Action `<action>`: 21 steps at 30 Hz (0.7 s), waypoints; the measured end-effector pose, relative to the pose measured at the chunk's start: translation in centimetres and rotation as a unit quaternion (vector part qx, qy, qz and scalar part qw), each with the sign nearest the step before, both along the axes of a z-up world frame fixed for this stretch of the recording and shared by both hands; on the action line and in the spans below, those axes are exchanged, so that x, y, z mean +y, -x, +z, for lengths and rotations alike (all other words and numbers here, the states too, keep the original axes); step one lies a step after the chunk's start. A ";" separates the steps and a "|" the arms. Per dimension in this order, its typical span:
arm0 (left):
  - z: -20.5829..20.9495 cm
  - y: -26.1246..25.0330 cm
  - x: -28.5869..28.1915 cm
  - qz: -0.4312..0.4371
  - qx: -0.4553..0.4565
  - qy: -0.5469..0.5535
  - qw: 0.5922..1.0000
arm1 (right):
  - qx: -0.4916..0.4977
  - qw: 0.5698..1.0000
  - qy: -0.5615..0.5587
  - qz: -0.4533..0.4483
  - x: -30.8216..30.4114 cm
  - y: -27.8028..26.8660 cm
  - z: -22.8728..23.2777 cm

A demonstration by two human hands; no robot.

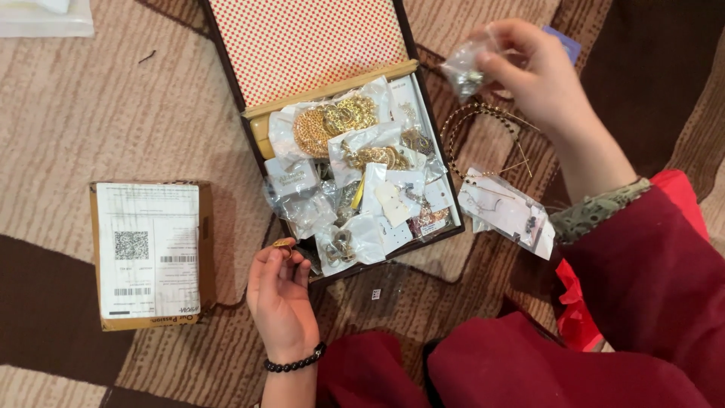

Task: The person sits on the floor and sorts through a box of assorted jewelry. They remove items from plastic packaging, try on a ring and a bracelet, and place the items on the floor or back into the box.

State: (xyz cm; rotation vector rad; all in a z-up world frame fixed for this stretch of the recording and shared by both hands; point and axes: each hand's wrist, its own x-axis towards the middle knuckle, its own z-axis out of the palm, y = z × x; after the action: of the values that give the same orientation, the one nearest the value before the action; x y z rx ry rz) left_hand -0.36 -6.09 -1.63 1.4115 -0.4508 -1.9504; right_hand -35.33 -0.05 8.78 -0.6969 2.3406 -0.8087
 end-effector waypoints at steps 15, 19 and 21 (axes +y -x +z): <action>-0.5 0.0 0.1 -0.007 -0.009 0.014 1.000 | 0.124 0.958 0.035 0.257 -1.0 -3.1 -3.8; -0.3 0.1 0.0 -0.007 -0.014 0.009 1.000 | 0.071 0.946 -0.026 0.315 -1.4 -4.9 -6.6; -0.3 0.1 0.0 -0.006 -0.009 0.007 1.000 | 0.085 0.945 -0.034 0.314 -1.0 -5.2 -8.0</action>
State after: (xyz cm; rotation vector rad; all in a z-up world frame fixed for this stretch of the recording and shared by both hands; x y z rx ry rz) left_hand -0.46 -6.09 -1.96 1.4212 -0.4824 -1.9423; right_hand -30.10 -1.04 0.77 -1.4263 2.0690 -0.3854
